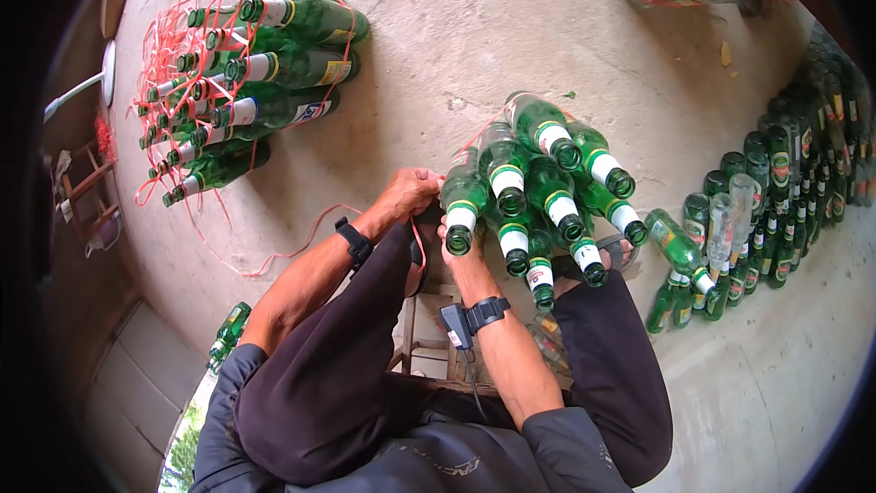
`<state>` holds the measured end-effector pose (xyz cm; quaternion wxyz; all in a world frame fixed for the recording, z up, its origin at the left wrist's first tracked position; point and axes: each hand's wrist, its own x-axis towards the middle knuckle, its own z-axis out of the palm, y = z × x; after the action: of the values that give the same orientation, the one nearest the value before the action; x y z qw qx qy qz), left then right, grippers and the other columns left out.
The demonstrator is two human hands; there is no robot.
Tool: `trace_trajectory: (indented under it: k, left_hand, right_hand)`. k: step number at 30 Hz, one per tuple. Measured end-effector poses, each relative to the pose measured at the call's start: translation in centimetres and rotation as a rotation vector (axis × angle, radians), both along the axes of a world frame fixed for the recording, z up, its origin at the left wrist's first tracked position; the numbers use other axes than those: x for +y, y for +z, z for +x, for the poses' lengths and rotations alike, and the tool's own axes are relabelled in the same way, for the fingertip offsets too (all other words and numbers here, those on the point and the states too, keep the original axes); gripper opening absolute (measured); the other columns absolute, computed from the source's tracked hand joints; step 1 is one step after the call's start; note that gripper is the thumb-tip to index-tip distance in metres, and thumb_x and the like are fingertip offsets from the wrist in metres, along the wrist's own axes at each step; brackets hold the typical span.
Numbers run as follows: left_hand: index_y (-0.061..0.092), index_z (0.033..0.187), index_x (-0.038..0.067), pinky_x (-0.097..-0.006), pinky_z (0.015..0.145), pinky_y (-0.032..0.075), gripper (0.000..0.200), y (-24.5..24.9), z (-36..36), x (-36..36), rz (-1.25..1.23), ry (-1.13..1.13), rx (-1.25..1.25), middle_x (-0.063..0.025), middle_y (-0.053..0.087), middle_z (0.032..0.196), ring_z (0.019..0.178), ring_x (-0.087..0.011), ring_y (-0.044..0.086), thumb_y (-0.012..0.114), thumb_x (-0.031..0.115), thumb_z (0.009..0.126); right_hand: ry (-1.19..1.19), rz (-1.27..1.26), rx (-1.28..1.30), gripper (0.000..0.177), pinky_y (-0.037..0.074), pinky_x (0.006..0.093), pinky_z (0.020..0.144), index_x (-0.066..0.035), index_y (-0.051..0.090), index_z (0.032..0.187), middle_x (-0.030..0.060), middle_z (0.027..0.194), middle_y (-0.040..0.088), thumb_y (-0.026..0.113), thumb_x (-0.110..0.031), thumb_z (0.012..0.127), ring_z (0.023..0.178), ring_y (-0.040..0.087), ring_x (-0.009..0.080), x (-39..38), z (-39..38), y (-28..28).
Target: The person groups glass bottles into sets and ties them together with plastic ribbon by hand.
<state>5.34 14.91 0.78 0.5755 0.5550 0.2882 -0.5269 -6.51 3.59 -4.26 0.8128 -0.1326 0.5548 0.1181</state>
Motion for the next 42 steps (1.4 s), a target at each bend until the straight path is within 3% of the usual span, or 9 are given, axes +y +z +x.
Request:
trace_trajectory:
  k: [7, 9, 13, 19, 22, 24, 33, 39, 42]
  left_hand:
    - [0.059, 0.065, 0.003, -0.0265, 0.036, 0.019, 0.019, -0.9, -0.4, -0.9, 0.123, 0.041, -0.081, 0.003, 0.044, 0.048, 0.037, -0.0064, 0.032, 0.063, 0.015, 0.08]
    - [0.059, 0.064, 0.002, -0.0266, 0.036, 0.019, 0.021, -1.1, -0.5, -1.3, 0.168, 0.069, -0.106, 0.002, 0.045, 0.048, 0.038, -0.0071, 0.034, 0.063, 0.015, 0.079]
    - [0.059, 0.061, 0.002, -0.0274, 0.037, 0.022, 0.023, -1.6, -0.4, -1.4, 0.218, 0.08, -0.087, -0.0005, 0.049, 0.05, 0.039, -0.009, 0.037, 0.067, 0.016, 0.077]
    - [0.06, 0.06, 0.003, -0.0278, 0.037, 0.023, 0.023, -2.9, -0.4, -1.5, 0.305, 0.032, -0.072, -0.0038, 0.053, 0.054, 0.041, -0.0096, 0.039, 0.068, 0.017, 0.077]
    - [0.059, 0.059, 0.003, -0.0277, 0.037, 0.021, 0.022, -2.4, 0.0, -1.4, 0.28, 0.037, -0.021, -0.0032, 0.052, 0.054, 0.04, -0.0087, 0.036, 0.066, 0.015, 0.076]
    - [0.058, 0.059, 0.004, -0.0277, 0.037, 0.02, 0.022, -1.3, 0.6, -1.5, 0.256, 0.071, 0.045, -0.0022, 0.05, 0.053, 0.04, -0.008, 0.034, 0.065, 0.015, 0.076]
    - [0.054, 0.057, 0.011, -0.0283, 0.037, 0.015, 0.024, -1.1, 0.4, -0.8, 0.176, 0.049, 0.129, 0.0045, 0.04, 0.049, 0.038, -0.0072, 0.025, 0.063, 0.016, 0.079]
    - [0.056, 0.057, 0.01, -0.0288, 0.037, 0.015, 0.023, -1.7, 0.2, -0.3, 0.139, 0.181, 0.144, 0.0045, 0.038, 0.046, 0.038, -0.0073, 0.026, 0.062, 0.013, 0.079]
    - [0.056, 0.055, 0.008, -0.0296, 0.036, 0.014, 0.022, -2.7, 0.1, 0.6, 0.082, -0.005, -0.077, 0.0033, 0.035, 0.044, 0.036, -0.0084, 0.025, 0.062, 0.01, 0.076]
  right_hand:
    - [-0.214, 0.2, -0.026, 0.017, 0.032, 0.017, 0.042, -0.008, 0.052, 0.104, 0.0025, 0.084, 0.051, 0.043, -0.003, 0.09, 0.055, 0.038, 0.0068, 0.5, -0.9, -3.7]
    - [-0.173, 0.281, -0.144, 0.02, 0.036, 0.0245, 0.048, -0.01, 0.053, 0.101, 0.0043, 0.083, 0.053, 0.05, -0.023, 0.086, 0.06, 0.042, 0.014, 0.5, -1.7, -5.2]
    - [-0.267, 0.426, -0.211, 0.021, 0.036, 0.0235, 0.047, -0.009, 0.054, 0.101, 0.0041, 0.081, 0.056, 0.048, -0.023, 0.088, 0.059, 0.044, 0.0116, 0.3, -0.9, -5.6]
    - [-0.052, 0.315, -0.172, 0.02, 0.035, 0.019, 0.044, -0.008, 0.057, 0.101, 0.0034, 0.08, 0.057, 0.049, -0.021, 0.089, 0.062, 0.048, 0.0111, -0.6, 2.3, -2.4]
    - [0.019, 0.265, -0.198, 0.009, 0.033, 0.0141, 0.039, -0.006, 0.054, 0.097, 0.0028, 0.075, 0.05, 0.055, -0.012, 0.09, 0.052, 0.042, 0.0046, -0.6, 2.7, -1.8]
    - [-0.035, 0.398, -0.268, 0.02, 0.037, 0.0196, 0.042, -0.006, 0.056, 0.1, 0.0027, 0.078, 0.055, 0.048, -0.021, 0.09, 0.061, 0.047, 0.01, -0.9, 1.4, -3.8]
    - [-0.199, 0.381, -0.296, 0.018, 0.039, 0.0218, 0.043, -0.008, 0.054, 0.099, 0.0021, 0.078, 0.054, 0.047, -0.023, 0.09, 0.06, 0.048, 0.0109, -0.1, -0.1, -5.6]
    - [-0.248, 0.375, -0.269, 0.017, 0.038, 0.0237, 0.043, -0.009, 0.054, 0.096, 0.0036, 0.078, 0.054, 0.049, -0.024, 0.088, 0.061, 0.048, 0.0126, 0.6, -0.9, -7.5]
    - [-0.341, 0.407, -0.22, 0.017, 0.039, 0.0253, 0.044, -0.01, 0.055, 0.094, 0.003, 0.076, 0.053, 0.05, -0.025, 0.087, 0.059, 0.048, 0.0148, 0.9, -1.2, -7.6]
